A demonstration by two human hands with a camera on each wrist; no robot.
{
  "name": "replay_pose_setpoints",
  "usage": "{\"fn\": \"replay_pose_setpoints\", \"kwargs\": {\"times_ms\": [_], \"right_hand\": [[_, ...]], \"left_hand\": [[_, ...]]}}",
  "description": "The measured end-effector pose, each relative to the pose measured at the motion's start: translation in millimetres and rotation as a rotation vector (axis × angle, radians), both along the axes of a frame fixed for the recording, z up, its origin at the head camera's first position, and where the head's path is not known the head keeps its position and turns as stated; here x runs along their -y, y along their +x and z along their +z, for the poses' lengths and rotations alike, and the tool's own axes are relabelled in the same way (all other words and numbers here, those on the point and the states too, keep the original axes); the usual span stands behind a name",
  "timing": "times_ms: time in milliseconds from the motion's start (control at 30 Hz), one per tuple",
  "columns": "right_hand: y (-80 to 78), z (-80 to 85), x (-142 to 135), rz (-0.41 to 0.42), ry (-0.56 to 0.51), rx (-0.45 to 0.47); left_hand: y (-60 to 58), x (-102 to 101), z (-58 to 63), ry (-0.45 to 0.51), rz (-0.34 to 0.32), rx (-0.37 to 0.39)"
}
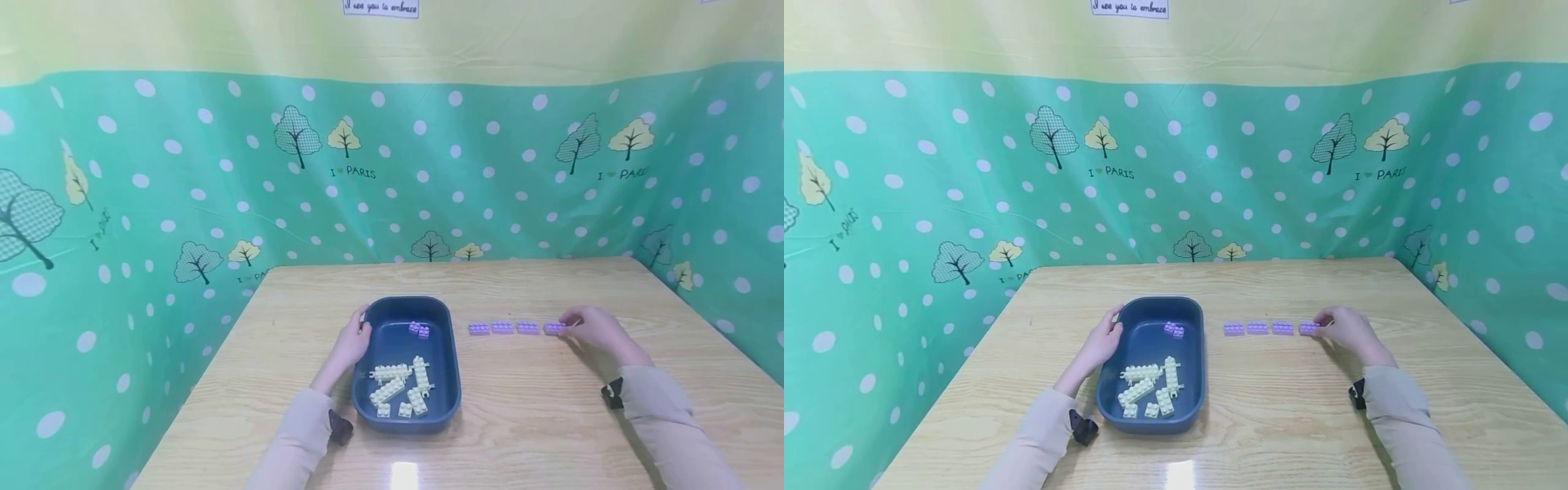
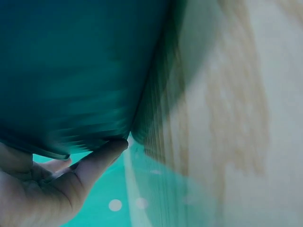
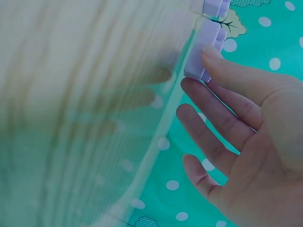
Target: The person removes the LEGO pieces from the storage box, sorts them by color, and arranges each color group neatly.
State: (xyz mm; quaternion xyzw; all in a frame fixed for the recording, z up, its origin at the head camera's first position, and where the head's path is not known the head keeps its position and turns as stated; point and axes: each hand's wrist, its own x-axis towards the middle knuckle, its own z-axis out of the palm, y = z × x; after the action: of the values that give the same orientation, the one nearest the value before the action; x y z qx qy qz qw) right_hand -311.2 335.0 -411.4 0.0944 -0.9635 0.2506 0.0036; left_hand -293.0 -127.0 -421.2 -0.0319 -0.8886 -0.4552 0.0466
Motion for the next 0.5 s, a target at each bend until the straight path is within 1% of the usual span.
{"fn": "replay_pose_setpoints", "kwargs": {"times_ms": [300,500], "right_hand": [[-2.5,-1.2,-1.7,0.023,0.01,0.009],[-3.6,-1.5,-1.5,0.021,0.023,0.015]], "left_hand": [[-0.6,0.0,-1.3,-0.003,0.002,-0.002],[0.5,0.0,-0.8,-0.004,-0.002,-0.006]]}}
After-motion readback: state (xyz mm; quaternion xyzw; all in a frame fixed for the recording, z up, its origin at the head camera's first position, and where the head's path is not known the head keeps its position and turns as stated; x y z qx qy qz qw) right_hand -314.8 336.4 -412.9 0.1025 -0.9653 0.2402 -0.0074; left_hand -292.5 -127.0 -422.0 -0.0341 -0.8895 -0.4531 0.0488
